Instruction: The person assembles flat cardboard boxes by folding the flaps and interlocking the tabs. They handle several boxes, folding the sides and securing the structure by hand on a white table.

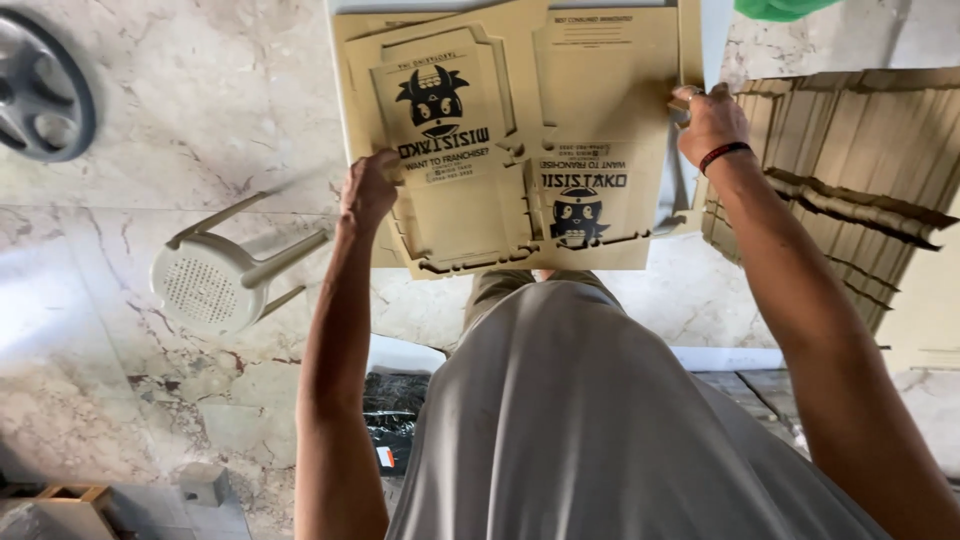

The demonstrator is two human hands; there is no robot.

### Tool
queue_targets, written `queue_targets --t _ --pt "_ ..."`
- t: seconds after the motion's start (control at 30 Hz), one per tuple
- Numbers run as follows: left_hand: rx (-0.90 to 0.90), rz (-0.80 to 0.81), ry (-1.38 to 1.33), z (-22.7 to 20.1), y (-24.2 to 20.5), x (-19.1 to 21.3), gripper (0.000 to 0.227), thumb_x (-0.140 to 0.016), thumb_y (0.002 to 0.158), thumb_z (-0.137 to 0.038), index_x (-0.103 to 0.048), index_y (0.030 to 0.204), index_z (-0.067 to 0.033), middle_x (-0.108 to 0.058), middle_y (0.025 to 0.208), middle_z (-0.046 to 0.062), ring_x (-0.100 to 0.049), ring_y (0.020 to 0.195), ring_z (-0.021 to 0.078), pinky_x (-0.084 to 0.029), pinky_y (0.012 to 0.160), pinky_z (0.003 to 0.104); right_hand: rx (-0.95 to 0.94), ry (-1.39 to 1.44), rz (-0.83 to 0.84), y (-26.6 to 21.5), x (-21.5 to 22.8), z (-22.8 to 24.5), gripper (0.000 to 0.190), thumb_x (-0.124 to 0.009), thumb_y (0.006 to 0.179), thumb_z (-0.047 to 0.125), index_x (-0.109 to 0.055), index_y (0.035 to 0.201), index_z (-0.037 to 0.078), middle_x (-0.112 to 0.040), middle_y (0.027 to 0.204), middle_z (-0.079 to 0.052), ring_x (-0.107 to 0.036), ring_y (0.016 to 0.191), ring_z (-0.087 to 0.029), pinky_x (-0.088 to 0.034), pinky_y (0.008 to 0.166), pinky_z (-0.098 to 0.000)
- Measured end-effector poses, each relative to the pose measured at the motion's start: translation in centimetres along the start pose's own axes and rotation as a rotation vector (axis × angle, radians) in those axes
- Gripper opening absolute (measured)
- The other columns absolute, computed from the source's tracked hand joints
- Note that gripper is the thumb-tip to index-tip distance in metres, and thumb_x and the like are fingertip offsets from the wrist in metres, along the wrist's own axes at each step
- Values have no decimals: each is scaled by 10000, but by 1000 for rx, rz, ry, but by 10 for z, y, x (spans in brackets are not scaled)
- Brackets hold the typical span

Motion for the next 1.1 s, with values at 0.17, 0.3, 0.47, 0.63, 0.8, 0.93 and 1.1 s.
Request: queue_targets --t 0.17,0.3,0.47,0.63,0.8,0.93,1.1 --pt "-153 -118 -68 3 7 -4 353 -600 961 79 -676 1239 -125 -767 1140 105 -772 952 187 -584 497 281 -61 -96 7 18 -20 -15 601 -707 868 -25 -648 1420 203 -474 1284 -240 -657 986 -490 -558 907 -507" --pt "-51 -123 -21 -3 2 -4 637 -438 866 248 -651 1303 -163 -685 1182 192 -730 843 222 -507 410 259 -41 -97 -42 20 -22 -20 623 -776 836 -31 -675 1407 195 -500 1283 -237 -664 995 -475 -548 935 -485" --pt "23 -95 58 0 8 -2 576 -546 910 146 -661 1346 -213 -629 1246 182 -691 861 226 -594 560 282 -118 35 13 21 -26 -34 589 -682 805 -75 -711 1331 188 -582 1167 -229 -676 949 -458 -581 850 -462" --pt "40 -61 232 1 19 -9 499 -669 902 -111 -649 1371 -283 -608 1260 169 -644 1089 422 -512 982 519 -112 -6 -31 34 -38 -62 628 -632 739 15 -716 1293 299 -718 1197 -206 -676 1082 -439 -545 935 -445" --pt "101 -20 354 -6 13 -5 541 -572 921 76 -599 1397 -179 -589 1202 230 -644 1013 385 -577 859 562 -53 -41 19 21 -29 -38 553 -727 879 60 -658 1402 226 -623 1306 -212 -609 1179 -417 -520 972 -479" --pt "132 -8 329 -16 10 1 403 -681 948 -41 -647 1314 -205 -701 1169 158 -695 1004 346 -600 835 555 3 -85 13 29 -31 -40 475 -753 898 128 -688 1359 220 -664 1251 -213 -658 1098 -428 -571 893 -493" --pt "84 22 112 -26 2 3 398 -703 920 -11 -670 1282 -172 -692 1313 50 -675 1141 195 -570 911 376 -25 -98 0 34 -19 -42 343 -770 817 98 -758 1139 216 -738 1146 -158 -691 1046 -404 -583 848 -490"
Point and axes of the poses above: each hand's wrist, its own y-axis towards the middle knuckle, its own x-axis out of the back of the hand, z = x × y, the point moved 10 cm from there along y, towards the middle knuckle
